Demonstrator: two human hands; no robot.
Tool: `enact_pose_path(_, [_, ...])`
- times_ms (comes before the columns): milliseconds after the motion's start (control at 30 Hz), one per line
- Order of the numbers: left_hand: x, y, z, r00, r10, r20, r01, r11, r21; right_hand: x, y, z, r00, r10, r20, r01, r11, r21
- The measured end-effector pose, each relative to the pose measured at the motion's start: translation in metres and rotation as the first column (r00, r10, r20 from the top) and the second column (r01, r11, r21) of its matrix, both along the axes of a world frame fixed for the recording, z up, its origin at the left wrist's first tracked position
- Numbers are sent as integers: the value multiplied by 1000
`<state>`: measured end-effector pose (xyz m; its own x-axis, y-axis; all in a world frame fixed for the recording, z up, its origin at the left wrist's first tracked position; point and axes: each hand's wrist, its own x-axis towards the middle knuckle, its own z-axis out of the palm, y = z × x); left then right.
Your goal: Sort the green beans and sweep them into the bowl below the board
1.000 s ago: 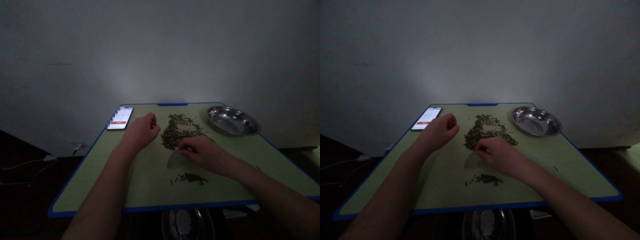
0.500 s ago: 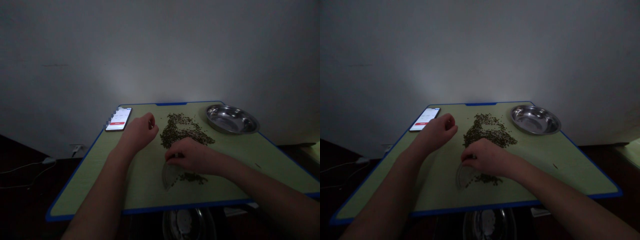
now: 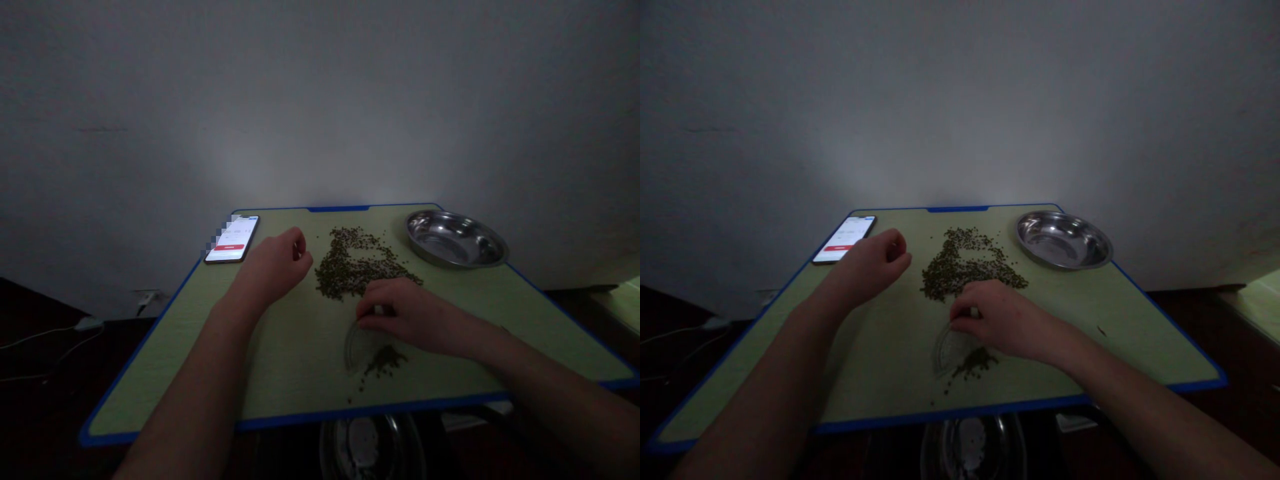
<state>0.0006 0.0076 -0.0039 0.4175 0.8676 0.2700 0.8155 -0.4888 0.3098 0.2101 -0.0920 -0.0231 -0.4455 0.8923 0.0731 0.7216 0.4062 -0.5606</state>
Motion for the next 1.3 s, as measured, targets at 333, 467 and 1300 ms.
enact_pose_path(333, [1,0,0,1000,-9,-10,9,1000,-5,17,-13,-7,981,-194,20,194,979,-56])
enact_pose_path(467, [2,0,-1,1000,-19,1,19,1000,-5,16,-19,-8,977,-209,33,211,976,-56])
enact_pose_path(1300, [2,1,-4,999,-31,-11,31,1000,-4,2,-34,-13,974,-226,-24,218,961,-169])
